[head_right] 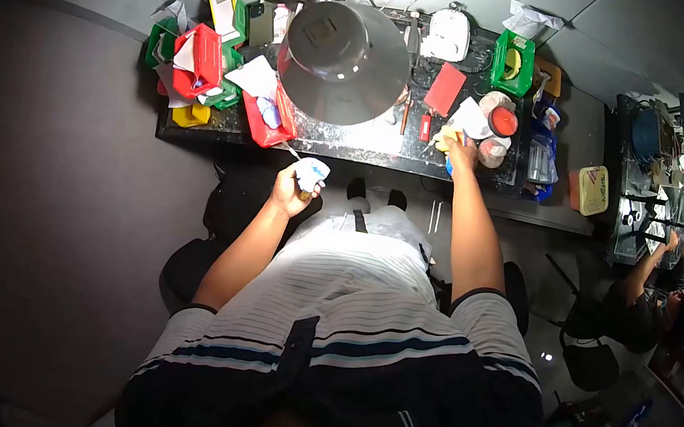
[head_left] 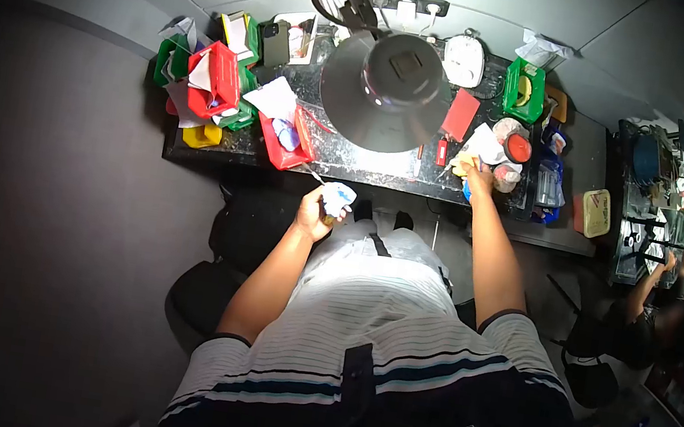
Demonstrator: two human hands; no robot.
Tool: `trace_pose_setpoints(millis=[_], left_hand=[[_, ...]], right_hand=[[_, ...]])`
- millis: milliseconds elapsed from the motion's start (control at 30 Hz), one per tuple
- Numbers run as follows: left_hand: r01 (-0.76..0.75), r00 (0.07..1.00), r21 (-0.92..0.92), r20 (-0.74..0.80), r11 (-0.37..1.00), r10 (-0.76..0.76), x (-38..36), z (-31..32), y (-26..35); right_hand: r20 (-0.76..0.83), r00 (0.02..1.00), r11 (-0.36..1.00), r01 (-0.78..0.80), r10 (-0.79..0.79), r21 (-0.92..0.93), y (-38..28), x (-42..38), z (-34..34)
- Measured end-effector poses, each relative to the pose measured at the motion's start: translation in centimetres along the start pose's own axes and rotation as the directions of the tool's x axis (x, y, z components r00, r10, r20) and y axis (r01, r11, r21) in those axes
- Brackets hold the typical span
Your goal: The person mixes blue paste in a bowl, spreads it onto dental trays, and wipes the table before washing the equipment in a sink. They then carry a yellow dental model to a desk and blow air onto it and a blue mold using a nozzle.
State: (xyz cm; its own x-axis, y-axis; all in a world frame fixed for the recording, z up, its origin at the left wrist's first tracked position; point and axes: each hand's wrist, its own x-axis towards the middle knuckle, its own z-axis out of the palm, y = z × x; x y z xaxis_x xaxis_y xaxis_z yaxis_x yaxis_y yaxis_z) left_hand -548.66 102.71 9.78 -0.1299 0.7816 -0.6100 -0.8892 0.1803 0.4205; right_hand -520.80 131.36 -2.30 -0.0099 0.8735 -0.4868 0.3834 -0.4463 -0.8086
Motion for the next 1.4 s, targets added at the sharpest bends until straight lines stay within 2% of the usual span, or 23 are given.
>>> trace_pose_setpoints(millis=[33,100,167,233,300,367,433,533,567,633,667,700,767,800,833,900,933,1100,1167,1200,1233,1300,1400], left_hand=[[-0.016,1.0,0.07,0.009,0.997,0.015,0.8,0.0,0.3],[0.031,0.999,0.092,0.001,0.995,-0.032,3.2,-0.3,0.6],[0.056,0.998,0.16,0.01,0.986,-0.058,5.6,-0.5,0.8],[0.077,0.996,0.152,0.029,0.985,-0.083,8.9,-2.3,0.4],[0.1,0.993,0.144,0.049,0.985,-0.108,11.4,-2.6,0.8],[0.078,0.997,0.132,-0.026,0.988,-0.075,12.9,-1.9,1.0],[0.085,0.993,0.127,-0.087,0.988,-0.075,13.2,0.1,1.8],[0.0,0.999,0.2,-0.049,0.98,0.01,16.5,-0.4,0.7],[0.003,0.999,0.187,-0.051,0.982,0.006,17.6,-0.8,0.2],[0.083,0.982,-0.077,-0.164,0.994,-0.095,19.7,-2.3,-1.0],[0.082,0.977,-0.059,-0.193,0.995,-0.092,19.0,-1.3,-0.6],[0.029,0.974,-0.058,-0.223,0.998,-0.042,18.5,-0.4,-0.4],[0.116,0.914,0.35,-0.405,0.93,0.039,16.2,2.8,1.3],[0.116,0.912,0.346,-0.408,0.931,0.038,16.7,2.0,0.9],[0.103,0.917,0.379,-0.394,0.92,0.059,17.3,1.2,0.5],[0.09,0.919,0.41,-0.385,0.908,0.083,17.7,0.4,0.4],[0.082,0.915,0.456,-0.386,0.886,0.114,17.5,0.3,0.6],[0.075,0.924,0.517,-0.358,0.852,0.136,17.0,-0.1,1.5],[0.069,0.917,0.515,-0.37,0.855,0.149,16.7,-0.3,1.8],[0.058,0.905,0.539,-0.383,0.84,0.183,16.8,-0.6,1.8],[0.049,0.892,0.564,-0.395,0.825,0.217,16.8,-0.9,1.9],[0.069,0.899,0.535,-0.399,0.842,0.18,17.0,-1.6,2.6],[0.073,0.918,0.449,-0.38,0.891,0.116,16.1,-1.9,3.7]], right_hand=[[-0.003,1.0,1.0,-0.007,0.007,0.0,0.7,0.5,0.3],[-0.167,0.984,0.98,0.025,-0.059,-0.198,3.2,2.9,1.0],[-0.237,0.968,0.976,0.028,-0.08,-0.217,3.4,2.7,1.2],[-0.206,0.968,0.952,0.076,-0.142,-0.298,0.5,0.0,0.9],[-0.243,0.962,0.941,0.039,-0.127,-0.336,-1.7,-2.0,0.6],[-0.254,0.944,0.942,-0.267,0.212,-0.205,-6.3,-5.6,0.3],[-0.189,0.978,0.952,-0.135,0.084,-0.275,1.5,-0.6,-0.8],[-0.175,0.961,0.923,-0.258,0.215,-0.287,4.1,0.2,-1.9],[-0.108,0.986,0.919,-0.156,0.125,-0.361,2.4,-1.0,-2.3],[-0.169,0.961,0.943,0.162,-0.217,-0.292,0.1,-5.4,-0.4],[-0.163,0.963,0.941,0.162,-0.216,-0.296,-2.0,-7.4,0.8],[-0.103,0.992,0.985,0.056,-0.074,-0.164,-4.6,-9.4,2.1],[0.068,0.98,0.978,-0.191,0.186,0.079,-7.6,-11.8,3.7],[0.139,0.979,0.971,-0.168,0.145,0.169,-6.1,-11.0,4.6],[0.143,0.979,0.972,-0.169,0.146,0.164,-4.8,-9.9,5.0],[0.174,0.973,0.855,-0.219,0.153,0.47,-5.5,-10.3,6.8],[0.171,0.936,0.797,-0.353,0.308,0.49,-6.8,-10.6,7.2],[0.213,0.96,0.753,-0.275,0.181,0.598,-8.1,-9.3,8.2],[0.059,0.998,0.951,-0.049,0.033,0.305,-7.5,-9.3,8.6],[0.002,0.998,0.99,0.061,-0.062,0.131,-6.8,-9.2,8.8],[-0.039,0.985,0.985,0.164,-0.166,-0.051,-6.0,-9.0,9.1],[-0.063,0.924,0.854,0.322,-0.378,-0.409,-4.1,-8.4,9.4],[0.049,0.89,0.794,0.428,-0.453,-0.432,-1.5,-5.4,8.2]])
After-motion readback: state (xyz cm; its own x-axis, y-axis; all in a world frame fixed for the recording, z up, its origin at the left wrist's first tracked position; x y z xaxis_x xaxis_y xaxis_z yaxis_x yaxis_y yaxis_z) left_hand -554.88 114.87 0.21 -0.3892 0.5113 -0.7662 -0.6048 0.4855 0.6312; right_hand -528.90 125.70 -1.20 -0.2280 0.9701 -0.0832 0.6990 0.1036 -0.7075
